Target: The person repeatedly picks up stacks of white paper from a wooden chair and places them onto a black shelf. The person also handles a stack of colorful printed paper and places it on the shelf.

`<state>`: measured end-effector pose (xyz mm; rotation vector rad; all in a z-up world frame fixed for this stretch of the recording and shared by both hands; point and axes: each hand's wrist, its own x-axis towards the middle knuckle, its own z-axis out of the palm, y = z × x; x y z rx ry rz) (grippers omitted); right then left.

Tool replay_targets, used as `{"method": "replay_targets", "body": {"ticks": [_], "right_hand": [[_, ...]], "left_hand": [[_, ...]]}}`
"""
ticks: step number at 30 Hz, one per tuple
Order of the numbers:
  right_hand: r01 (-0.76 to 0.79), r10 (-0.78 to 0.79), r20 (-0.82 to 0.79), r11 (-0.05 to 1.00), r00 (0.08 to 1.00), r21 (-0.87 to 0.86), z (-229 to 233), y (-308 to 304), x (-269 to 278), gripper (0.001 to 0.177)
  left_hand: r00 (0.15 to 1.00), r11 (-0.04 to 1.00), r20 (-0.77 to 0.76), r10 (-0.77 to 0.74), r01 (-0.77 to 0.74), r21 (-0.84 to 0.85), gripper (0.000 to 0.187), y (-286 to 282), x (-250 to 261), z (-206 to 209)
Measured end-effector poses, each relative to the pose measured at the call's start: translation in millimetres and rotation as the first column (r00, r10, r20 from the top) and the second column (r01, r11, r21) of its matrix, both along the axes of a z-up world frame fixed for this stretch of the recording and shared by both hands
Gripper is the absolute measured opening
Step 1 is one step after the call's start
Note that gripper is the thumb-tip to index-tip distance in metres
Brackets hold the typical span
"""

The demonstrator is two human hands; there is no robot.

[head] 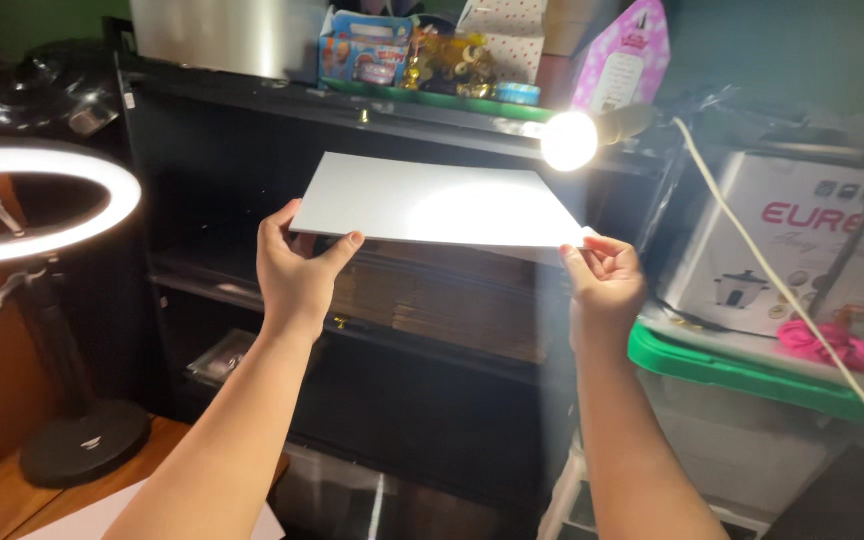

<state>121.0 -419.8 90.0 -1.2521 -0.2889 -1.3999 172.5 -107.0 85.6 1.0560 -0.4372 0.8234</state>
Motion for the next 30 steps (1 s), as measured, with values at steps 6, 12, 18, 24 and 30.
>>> {"method": "replay_targets", "body": {"ticks": [6,12,18,24,30], "right_hand": [[0.263,-0.262,-0.181,0.965,0.948,-0.018,4.2,-43.1,50.4,0.029],[0.360,-0.371,-0.184,0.928,0.910,-0.095,13.8,-49.7,64.9,0.031],[0.377,-0.391,-0.249,0.920,0.886,-0.104,16.7,-49.4,64.9,0.030],[0.462,-0.484,-0.355,0.874,0.800,-0.150,11.6,-58.1,79.4,0.030],[0.472,-0.494,-0.389,0.867,0.778,-0.157,9.1,-56.8,84.2,0.027]], "left_hand": [[0.987,0.973,-0.137,0.088,-0.056,0.226,0.085,-18.6,65.4,18.7],[0.978,0.924,-0.141,0.155,-0.094,0.370,0.088,-23.6,144.1,16.1],[0.968,0.877,-0.190,0.166,-0.056,0.478,0.080,-30.3,137.2,30.5],[0.948,0.857,-0.242,0.205,-0.054,0.513,0.080,-38.9,150.9,24.2],[0.930,0.850,-0.280,0.239,-0.061,0.523,0.078,-45.7,152.2,18.6]]}}
